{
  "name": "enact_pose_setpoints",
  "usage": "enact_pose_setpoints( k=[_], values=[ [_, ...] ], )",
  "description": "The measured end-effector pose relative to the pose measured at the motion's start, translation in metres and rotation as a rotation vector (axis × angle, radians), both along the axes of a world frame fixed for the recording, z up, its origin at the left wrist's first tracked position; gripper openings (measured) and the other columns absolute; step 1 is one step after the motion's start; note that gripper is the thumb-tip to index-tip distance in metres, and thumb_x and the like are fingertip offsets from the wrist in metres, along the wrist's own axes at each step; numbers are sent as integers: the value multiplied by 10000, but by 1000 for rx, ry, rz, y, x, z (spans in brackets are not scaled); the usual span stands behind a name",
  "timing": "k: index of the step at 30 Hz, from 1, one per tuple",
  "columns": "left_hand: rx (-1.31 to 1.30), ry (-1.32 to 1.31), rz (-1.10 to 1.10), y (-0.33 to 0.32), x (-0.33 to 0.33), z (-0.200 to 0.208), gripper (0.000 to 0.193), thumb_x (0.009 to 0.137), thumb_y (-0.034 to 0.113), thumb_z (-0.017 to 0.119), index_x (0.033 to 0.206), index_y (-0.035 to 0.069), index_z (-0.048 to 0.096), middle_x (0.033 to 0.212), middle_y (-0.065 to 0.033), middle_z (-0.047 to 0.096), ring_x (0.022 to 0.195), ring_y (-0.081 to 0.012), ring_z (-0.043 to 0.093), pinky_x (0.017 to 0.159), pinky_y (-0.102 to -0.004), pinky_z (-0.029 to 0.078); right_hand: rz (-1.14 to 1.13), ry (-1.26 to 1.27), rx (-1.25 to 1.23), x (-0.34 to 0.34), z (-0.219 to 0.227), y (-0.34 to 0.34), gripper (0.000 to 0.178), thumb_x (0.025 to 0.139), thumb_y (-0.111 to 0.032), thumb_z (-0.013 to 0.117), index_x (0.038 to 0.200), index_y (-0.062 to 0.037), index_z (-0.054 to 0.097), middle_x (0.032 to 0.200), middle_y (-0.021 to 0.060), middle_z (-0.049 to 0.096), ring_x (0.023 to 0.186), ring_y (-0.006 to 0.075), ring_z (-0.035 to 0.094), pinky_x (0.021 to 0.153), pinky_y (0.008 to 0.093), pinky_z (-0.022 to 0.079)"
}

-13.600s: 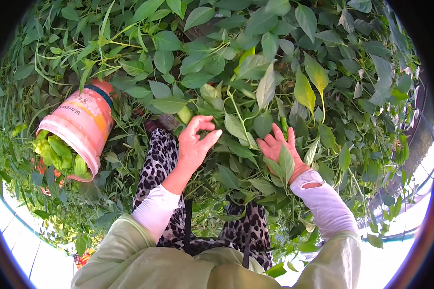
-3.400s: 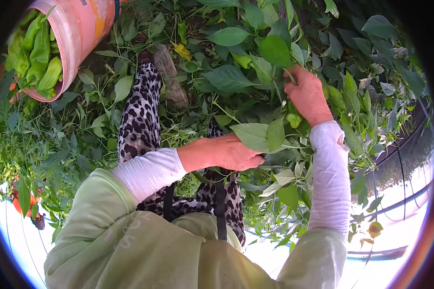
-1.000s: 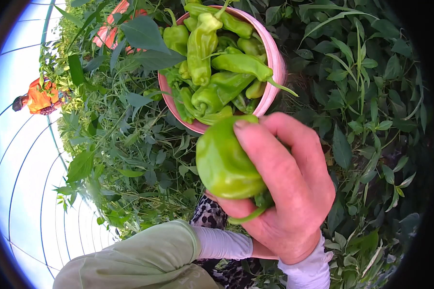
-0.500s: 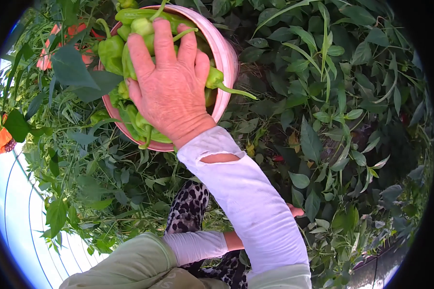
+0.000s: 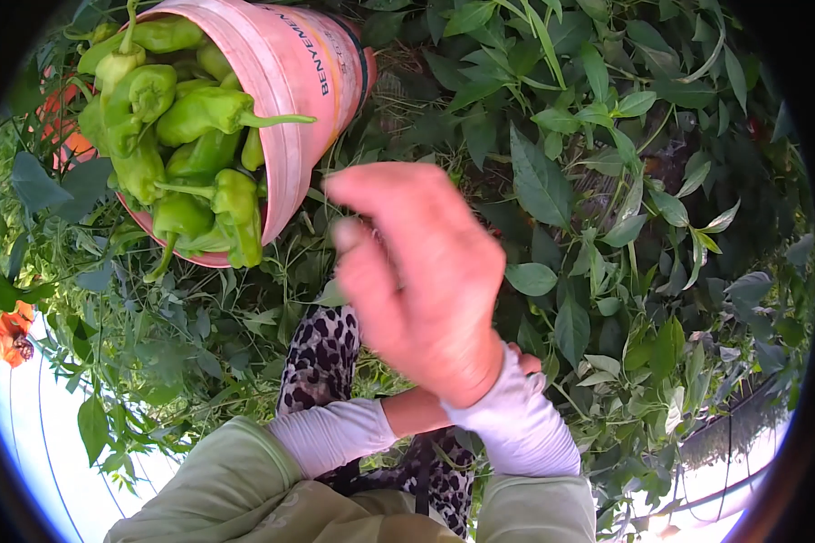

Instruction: The person harvests peppers by plucking them from the plants by hand and placing them into a bucket.

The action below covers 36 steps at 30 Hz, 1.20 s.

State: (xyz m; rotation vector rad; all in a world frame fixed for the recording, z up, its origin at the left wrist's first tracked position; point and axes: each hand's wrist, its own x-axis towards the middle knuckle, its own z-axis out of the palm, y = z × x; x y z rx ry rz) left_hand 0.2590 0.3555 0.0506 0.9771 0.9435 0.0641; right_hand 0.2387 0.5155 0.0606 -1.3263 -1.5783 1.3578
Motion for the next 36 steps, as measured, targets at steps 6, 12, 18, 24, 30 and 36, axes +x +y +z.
enact_pose_setpoints(
  k=[6, 12, 18, 24, 30, 36],
  values=[
    [-222, -63, -609, -6, 3, 5, 392, 811, 230, 619, 1160, 60, 566, 885, -133, 673, 850, -350, 647, 788, -528, 415, -521, 74, -762, 119, -243, -90, 169, 873, -45, 573, 1029, -4, 622, 923, 59, 614, 818, 141, 580, 803, 267, 477],
    [-363, -125, -478, -25, 5, 1, 442, 811, 264, 619, 1211, 87, 551, 1007, -136, 654, 1001, -332, 596, 902, -480, 381, -212, 42, -858, 104, -392, -147, 420, 765, -174, 693, 1147, -30, 594, 983, 143, 654, 873, 285, 623, 796, 382, 490],
    [-296, -176, -540, -44, 14, -12, 469, 813, 321, 583, 1234, 116, 543, 1141, -140, 592, 1064, -322, 555, 909, -474, 373, -110, -621, -758, 39, -393, -135, 566, 674, -303, 742, 1147, -33, 585, 1067, 213, 646, 1002, 390, 594, 878, 423, 463],
    [-283, -245, -651, -29, 13, -2, 499, 815, 377, 548, 1257, 145, 536, 1274, -145, 531, 1127, -313, 515, 916, -468, 365, -122, -757, -592, 73, -303, -79, 446, 671, -227, 722, 1039, -7, 600, 973, 219, 657, 943, 377, 612, 823, 428, 483],
    [-75, -128, -493, -11, 6, 26, 455, 772, 269, 665, 1164, 77, 541, 1093, -139, 565, 990, -316, 555, 753, -448, 434, 171, -470, -221, 39, -204, 18, 410, 686, -153, 684, 1037, 32, 577, 940, 210, 635, 855, 377, 625, 787, 420, 509],
    [48, -106, -495, -9, 6, 25, 452, 834, 338, 642, 1158, 60, 496, 1025, -136, 546, 925, -294, 578, 700, -446, 478, 227, -1133, 625, 42, -193, 154, 425, 660, -242, 682, 988, 8, 582, 1123, 238, 575, 977, 410, 578, 910, 439, 462]
  ],
)
